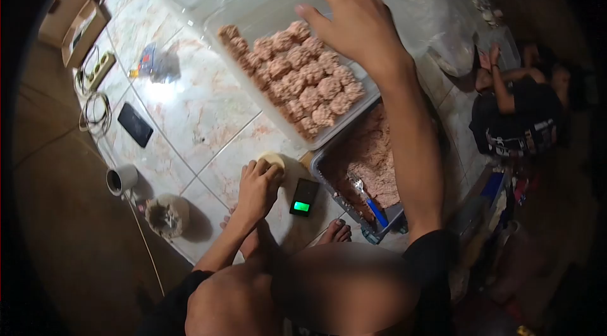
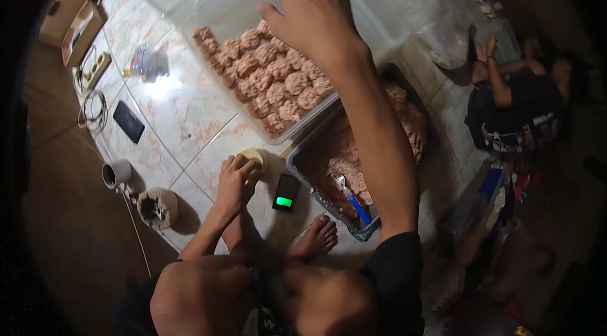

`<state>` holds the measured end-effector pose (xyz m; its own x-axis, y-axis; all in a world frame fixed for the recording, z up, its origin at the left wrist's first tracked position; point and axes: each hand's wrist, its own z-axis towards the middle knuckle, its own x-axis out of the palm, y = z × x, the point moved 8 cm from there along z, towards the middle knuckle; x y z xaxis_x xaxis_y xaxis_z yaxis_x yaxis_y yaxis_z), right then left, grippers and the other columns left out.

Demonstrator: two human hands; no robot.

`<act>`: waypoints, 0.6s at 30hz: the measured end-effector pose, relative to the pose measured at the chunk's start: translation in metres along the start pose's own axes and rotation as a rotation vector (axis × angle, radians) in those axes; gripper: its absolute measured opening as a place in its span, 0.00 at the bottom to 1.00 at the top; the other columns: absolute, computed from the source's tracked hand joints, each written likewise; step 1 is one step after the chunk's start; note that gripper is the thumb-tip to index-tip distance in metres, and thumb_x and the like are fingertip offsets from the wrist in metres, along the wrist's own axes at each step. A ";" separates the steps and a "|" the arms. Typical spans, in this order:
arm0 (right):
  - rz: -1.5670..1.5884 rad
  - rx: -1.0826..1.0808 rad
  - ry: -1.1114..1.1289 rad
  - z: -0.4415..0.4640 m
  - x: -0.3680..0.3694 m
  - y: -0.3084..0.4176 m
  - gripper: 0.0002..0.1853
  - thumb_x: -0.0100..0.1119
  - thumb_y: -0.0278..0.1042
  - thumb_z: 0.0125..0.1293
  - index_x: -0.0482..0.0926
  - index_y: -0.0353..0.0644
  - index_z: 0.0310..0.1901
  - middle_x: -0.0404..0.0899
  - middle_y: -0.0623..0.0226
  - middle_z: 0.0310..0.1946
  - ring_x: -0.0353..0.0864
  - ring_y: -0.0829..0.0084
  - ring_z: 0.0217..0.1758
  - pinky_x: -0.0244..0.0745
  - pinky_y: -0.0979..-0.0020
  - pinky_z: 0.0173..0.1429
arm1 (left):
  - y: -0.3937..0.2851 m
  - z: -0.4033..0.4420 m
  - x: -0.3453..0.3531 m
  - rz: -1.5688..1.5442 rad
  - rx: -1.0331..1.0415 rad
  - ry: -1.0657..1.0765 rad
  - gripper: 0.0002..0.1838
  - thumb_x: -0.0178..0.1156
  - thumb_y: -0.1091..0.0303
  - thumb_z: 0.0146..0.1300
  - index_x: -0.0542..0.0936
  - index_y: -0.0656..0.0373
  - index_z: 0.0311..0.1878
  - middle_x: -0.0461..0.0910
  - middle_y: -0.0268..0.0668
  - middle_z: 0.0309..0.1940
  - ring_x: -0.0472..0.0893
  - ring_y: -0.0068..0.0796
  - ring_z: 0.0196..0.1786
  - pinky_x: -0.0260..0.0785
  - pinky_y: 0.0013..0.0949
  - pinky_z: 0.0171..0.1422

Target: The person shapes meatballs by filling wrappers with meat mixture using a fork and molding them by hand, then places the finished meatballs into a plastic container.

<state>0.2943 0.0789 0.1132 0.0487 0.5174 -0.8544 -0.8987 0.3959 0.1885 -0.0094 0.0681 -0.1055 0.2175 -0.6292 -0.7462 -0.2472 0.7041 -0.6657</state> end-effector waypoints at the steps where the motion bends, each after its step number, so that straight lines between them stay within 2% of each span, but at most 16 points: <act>1: 0.032 0.086 0.003 -0.008 -0.031 -0.001 0.17 0.65 0.47 0.76 0.87 0.38 0.48 0.88 0.42 0.42 0.89 0.42 0.52 0.81 0.47 0.59 | 0.003 0.005 0.000 -0.015 -0.016 0.008 0.10 0.73 0.69 0.61 0.89 0.52 0.46 0.84 0.39 0.43 0.80 0.45 0.48 0.71 0.47 0.56; 3: 0.099 0.279 0.018 -0.049 -0.087 -0.004 0.13 0.68 0.41 0.73 0.85 0.38 0.43 0.88 0.45 0.40 0.90 0.44 0.48 0.83 0.49 0.55 | 0.006 0.005 -0.001 -0.052 -0.051 0.053 0.09 0.74 0.72 0.59 0.91 0.53 0.43 0.85 0.41 0.42 0.81 0.48 0.48 0.72 0.48 0.58; 4: 0.011 0.383 0.136 -0.081 -0.098 -0.006 0.13 0.68 0.41 0.73 0.85 0.38 0.43 0.89 0.48 0.38 0.90 0.46 0.45 0.83 0.49 0.52 | 0.006 0.007 -0.008 -0.092 -0.026 -0.004 0.08 0.77 0.72 0.57 0.93 0.55 0.40 0.86 0.41 0.40 0.83 0.46 0.46 0.75 0.46 0.56; 5: -0.070 0.483 0.258 -0.121 -0.101 -0.008 0.12 0.69 0.40 0.72 0.85 0.38 0.42 0.89 0.51 0.36 0.91 0.47 0.42 0.84 0.50 0.49 | 0.020 0.007 -0.006 -0.273 -0.171 0.025 0.09 0.80 0.73 0.55 0.93 0.57 0.41 0.87 0.41 0.41 0.86 0.42 0.45 0.78 0.41 0.54; 6: -0.033 0.502 0.373 -0.168 -0.090 -0.005 0.14 0.70 0.41 0.72 0.84 0.38 0.37 0.88 0.50 0.33 0.91 0.47 0.42 0.84 0.47 0.47 | 0.019 0.011 -0.015 -0.331 -0.127 -0.006 0.09 0.81 0.74 0.56 0.93 0.59 0.40 0.87 0.40 0.41 0.87 0.38 0.44 0.78 0.38 0.53; 7: -0.217 0.571 0.543 -0.228 -0.068 -0.013 0.13 0.73 0.43 0.67 0.90 0.41 0.37 0.89 0.49 0.30 0.92 0.47 0.35 0.86 0.51 0.42 | 0.020 0.014 -0.025 -0.387 -0.085 -0.033 0.09 0.82 0.74 0.56 0.93 0.61 0.40 0.88 0.40 0.41 0.88 0.35 0.44 0.79 0.36 0.52; 9: -0.210 0.644 0.745 -0.324 -0.036 -0.014 0.14 0.75 0.43 0.64 0.91 0.39 0.37 0.89 0.48 0.30 0.91 0.44 0.36 0.86 0.50 0.46 | 0.034 0.016 -0.029 -0.525 -0.183 0.049 0.09 0.83 0.73 0.58 0.92 0.64 0.37 0.91 0.41 0.45 0.89 0.32 0.47 0.80 0.37 0.55; 10: -0.217 0.691 0.851 -0.368 -0.022 -0.019 0.14 0.76 0.43 0.63 0.91 0.39 0.36 0.89 0.48 0.30 0.91 0.44 0.36 0.86 0.50 0.46 | 0.041 0.017 -0.028 -0.563 -0.191 0.047 0.08 0.80 0.72 0.62 0.90 0.65 0.39 0.91 0.42 0.46 0.89 0.33 0.49 0.80 0.36 0.57; 11: -0.152 0.711 0.788 -0.396 -0.016 -0.022 0.14 0.76 0.43 0.63 0.91 0.39 0.37 0.89 0.48 0.31 0.91 0.44 0.36 0.86 0.50 0.46 | 0.046 0.017 -0.028 -0.595 -0.196 0.043 0.08 0.78 0.72 0.65 0.88 0.65 0.41 0.91 0.43 0.48 0.90 0.33 0.50 0.80 0.36 0.58; 13: -0.008 0.762 0.642 -0.427 -0.009 -0.019 0.14 0.76 0.43 0.63 0.92 0.39 0.37 0.89 0.48 0.32 0.91 0.45 0.36 0.86 0.49 0.46 | 0.033 0.020 -0.045 -0.857 -0.215 -0.060 0.10 0.72 0.67 0.72 0.83 0.62 0.46 0.91 0.48 0.49 0.90 0.39 0.51 0.81 0.38 0.61; 14: -0.022 0.805 0.633 -0.436 -0.008 -0.018 0.14 0.77 0.43 0.63 0.93 0.40 0.40 0.90 0.49 0.33 0.92 0.47 0.38 0.85 0.49 0.47 | 0.025 0.021 -0.054 -0.988 -0.224 -0.106 0.11 0.69 0.64 0.76 0.80 0.61 0.49 0.90 0.50 0.50 0.91 0.41 0.51 0.82 0.39 0.62; 17: 0.049 0.759 0.672 -0.425 -0.010 -0.001 0.13 0.76 0.41 0.62 0.94 0.40 0.42 0.91 0.50 0.33 0.92 0.47 0.41 0.84 0.47 0.50 | -0.007 0.026 -0.060 -1.495 -0.338 0.013 0.15 0.60 0.54 0.81 0.74 0.53 0.58 0.88 0.54 0.51 0.91 0.49 0.51 0.84 0.51 0.64; 18: 0.073 0.813 0.725 -0.438 0.002 -0.004 0.12 0.73 0.38 0.65 0.93 0.39 0.43 0.90 0.49 0.36 0.90 0.45 0.45 0.81 0.45 0.56 | -0.014 0.025 -0.054 -1.543 -0.417 0.016 0.18 0.60 0.50 0.79 0.73 0.50 0.61 0.87 0.55 0.54 0.90 0.54 0.51 0.84 0.57 0.64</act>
<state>0.1072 -0.2537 -0.1013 -0.5009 0.0950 -0.8603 -0.3197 0.9034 0.2859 0.0056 0.1007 -0.0557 0.4834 -0.6258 0.6121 -0.0396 -0.7142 -0.6989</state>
